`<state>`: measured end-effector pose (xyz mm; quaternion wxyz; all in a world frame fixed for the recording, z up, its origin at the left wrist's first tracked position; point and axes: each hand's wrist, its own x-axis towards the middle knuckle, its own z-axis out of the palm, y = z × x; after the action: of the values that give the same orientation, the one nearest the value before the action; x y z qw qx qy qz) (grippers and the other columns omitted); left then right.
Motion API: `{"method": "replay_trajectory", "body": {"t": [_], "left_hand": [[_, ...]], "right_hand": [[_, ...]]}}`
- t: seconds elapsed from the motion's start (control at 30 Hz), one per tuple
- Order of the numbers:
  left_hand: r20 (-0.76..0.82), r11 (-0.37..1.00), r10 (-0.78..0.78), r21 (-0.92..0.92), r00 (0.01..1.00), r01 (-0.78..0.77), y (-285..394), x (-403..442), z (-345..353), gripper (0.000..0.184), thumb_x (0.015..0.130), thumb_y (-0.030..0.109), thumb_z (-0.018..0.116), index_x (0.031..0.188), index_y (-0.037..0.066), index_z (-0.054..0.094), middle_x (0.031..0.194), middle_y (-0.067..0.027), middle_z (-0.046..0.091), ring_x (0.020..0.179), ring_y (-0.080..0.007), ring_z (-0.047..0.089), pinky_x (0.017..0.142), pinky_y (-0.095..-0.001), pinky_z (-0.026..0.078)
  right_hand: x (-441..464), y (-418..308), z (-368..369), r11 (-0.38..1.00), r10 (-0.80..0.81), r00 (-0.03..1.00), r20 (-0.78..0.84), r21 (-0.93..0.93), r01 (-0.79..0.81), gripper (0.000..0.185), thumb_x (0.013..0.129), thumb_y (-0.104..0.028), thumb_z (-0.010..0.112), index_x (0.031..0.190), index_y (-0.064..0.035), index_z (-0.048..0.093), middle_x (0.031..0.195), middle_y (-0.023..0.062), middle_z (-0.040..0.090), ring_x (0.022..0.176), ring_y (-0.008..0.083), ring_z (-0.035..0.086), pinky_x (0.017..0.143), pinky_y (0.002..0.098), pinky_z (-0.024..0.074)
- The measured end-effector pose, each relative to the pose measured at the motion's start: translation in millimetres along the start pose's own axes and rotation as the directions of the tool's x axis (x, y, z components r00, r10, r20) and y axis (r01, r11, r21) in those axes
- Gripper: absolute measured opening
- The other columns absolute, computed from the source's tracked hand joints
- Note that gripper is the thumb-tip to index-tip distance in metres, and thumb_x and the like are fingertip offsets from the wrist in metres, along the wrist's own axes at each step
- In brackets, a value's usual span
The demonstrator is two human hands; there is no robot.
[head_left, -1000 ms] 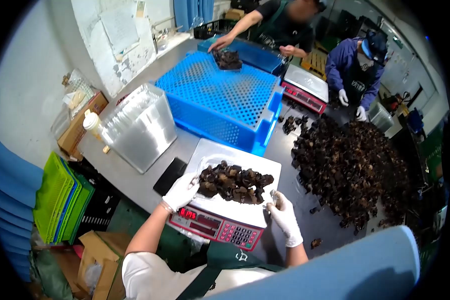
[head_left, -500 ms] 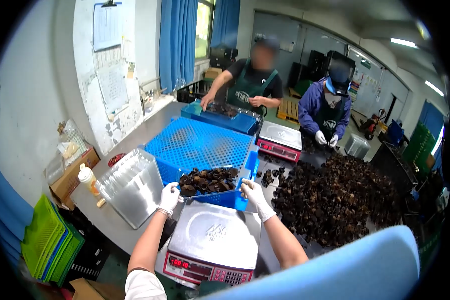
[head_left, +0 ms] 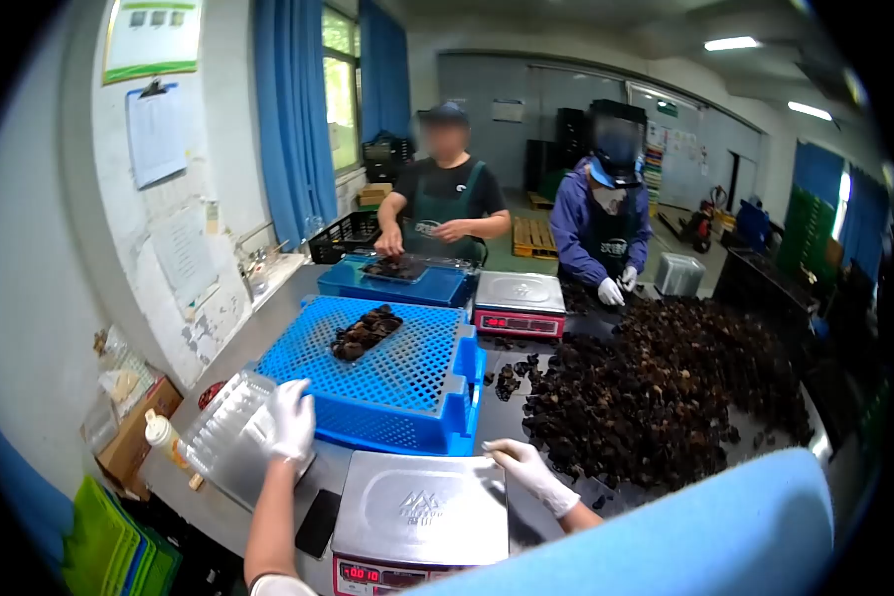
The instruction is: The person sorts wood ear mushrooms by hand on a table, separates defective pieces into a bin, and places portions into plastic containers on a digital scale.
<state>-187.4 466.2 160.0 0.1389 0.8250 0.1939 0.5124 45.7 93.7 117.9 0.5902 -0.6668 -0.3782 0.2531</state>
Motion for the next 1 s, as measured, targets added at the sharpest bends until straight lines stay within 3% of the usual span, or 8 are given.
{"method": "replay_trajectory", "body": {"t": [0.13, 0.33, 0.47, 0.67, 0.73, 0.77, 0.87, 1.0], "left_hand": [[0.060, 0.850, -0.014, 0.527, 0.998, -0.019, 3.4, -13.1, -96.0, 0.025, 0.086, 0.013, 0.061, 0.108, 0.002, 0.065, 0.108, -0.0187, 0.059, 0.104, -0.0378, 0.055, 0.093, -0.0459, 0.043], [0.161, 0.937, -0.181, 0.329, 0.970, 0.120, -123.8, -44.7, -121.3, 0.011, 0.082, 0.011, 0.066, 0.083, 0.001, 0.066, 0.082, -0.0161, 0.063, 0.080, -0.0327, 0.060, 0.075, -0.0411, 0.047], [0.311, 0.932, -0.341, 0.232, 0.887, 0.277, -121.3, -16.0, -134.7, 0.014, 0.080, 0.008, 0.062, 0.073, -0.004, 0.064, 0.064, -0.0102, 0.059, 0.063, -0.0168, 0.054, 0.062, -0.0326, 0.044], [0.544, 0.686, -0.639, 0.084, 0.544, 0.723, -140.5, 6.2, -141.6, 0.013, 0.083, 0.009, 0.060, 0.075, 0.001, 0.066, 0.061, 0.0022, 0.053, 0.054, -0.0077, 0.045, 0.050, -0.0246, 0.035], [0.080, 0.905, -0.269, 0.362, 0.960, 0.224, -118.5, -7.9, -129.8, 0.015, 0.092, 0.011, 0.053, 0.091, -0.002, 0.062, 0.083, -0.0103, 0.059, 0.077, -0.0242, 0.054, 0.071, -0.0354, 0.042], [-0.098, 0.833, 0.068, 0.553, 0.993, -0.002, -101.4, -17.4, -126.2, 0.018, 0.097, 0.012, 0.050, 0.100, -0.003, 0.060, 0.095, -0.0165, 0.061, 0.089, -0.0325, 0.058, 0.082, -0.0408, 0.046], [0.174, 0.846, 0.266, 0.430, 0.948, -0.316, 31.3, -52.5, -94.7, 0.017, 0.094, 0.005, 0.051, 0.107, -0.003, 0.058, 0.100, -0.0201, 0.060, 0.095, -0.0383, 0.057, 0.086, -0.0456, 0.045], [0.498, 0.828, 0.463, 0.052, 0.733, -0.558, 93.6, -133.6, -39.6, 0.019, 0.074, 0.005, 0.065, 0.092, 0.002, 0.058, 0.080, -0.0176, 0.053, 0.076, -0.0398, 0.053, 0.069, -0.0481, 0.043]], "right_hand": [[-76.5, 27.4, -49.3, 0.995, 0.094, 0.983, -0.158, 0.055, -0.086, 0.022, 0.096, -0.003, 0.054, 0.113, 0.0026, 0.066, 0.104, 0.0086, 0.071, 0.096, 0.0141, 0.067, 0.083, 0.0274, 0.0541], [-173.6, 56.9, -76.3, 0.950, 0.273, 0.854, -0.443, 0.263, -0.167, 0.020, 0.093, -0.005, 0.057, 0.109, 0.0009, 0.067, 0.094, 0.0048, 0.070, 0.083, 0.0088, 0.062, 0.076, 0.0233, 0.0502], [-223.8, 74.9, -88.8, 0.955, 0.291, 0.788, -0.542, 0.209, -0.209, 0.019, 0.095, -0.007, 0.057, 0.110, 0.0002, 0.068, 0.093, 0.0042, 0.070, 0.083, 0.0087, 0.062, 0.075, 0.0232, 0.0504], [-292.5, 72.6, -125.5, 0.974, 0.227, 0.579, -0.783, 0.177, -0.143, 0.018, 0.094, -0.005, 0.057, 0.108, -0.0004, 0.067, 0.086, 0.0017, 0.066, 0.073, 0.0077, 0.057, 0.069, 0.0241, 0.0496], [-306.2, 89.8, -131.9, 0.965, 0.143, 0.488, -0.861, 0.011, -0.263, 0.020, 0.090, -0.007, 0.060, 0.107, -0.0001, 0.066, 0.091, 0.0060, 0.068, 0.078, 0.0155, 0.061, 0.074, 0.0291, 0.0513], [-311.5, 92.8, -128.7, 0.964, 0.151, 0.477, -0.866, 0.023, -0.264, 0.020, 0.090, -0.007, 0.060, 0.107, -0.0001, 0.066, 0.091, 0.0060, 0.068, 0.078, 0.0155, 0.061, 0.074, 0.0291, 0.0513], [-304.0, 91.2, -121.3, 0.683, -0.288, 0.565, -0.773, -0.579, -0.445, 0.033, 0.077, -0.014, 0.068, 0.108, -0.0030, 0.066, 0.106, 0.0164, 0.065, 0.101, 0.0352, 0.060, 0.092, 0.0430, 0.0478], [-295.5, 114.8, -105.8, 0.547, -0.180, 0.775, -0.606, -0.716, -0.434, 0.033, 0.082, -0.019, 0.064, 0.115, -0.0102, 0.064, 0.124, 0.0137, 0.055, 0.113, 0.0342, 0.050, 0.096, 0.0448, 0.0409]]}}
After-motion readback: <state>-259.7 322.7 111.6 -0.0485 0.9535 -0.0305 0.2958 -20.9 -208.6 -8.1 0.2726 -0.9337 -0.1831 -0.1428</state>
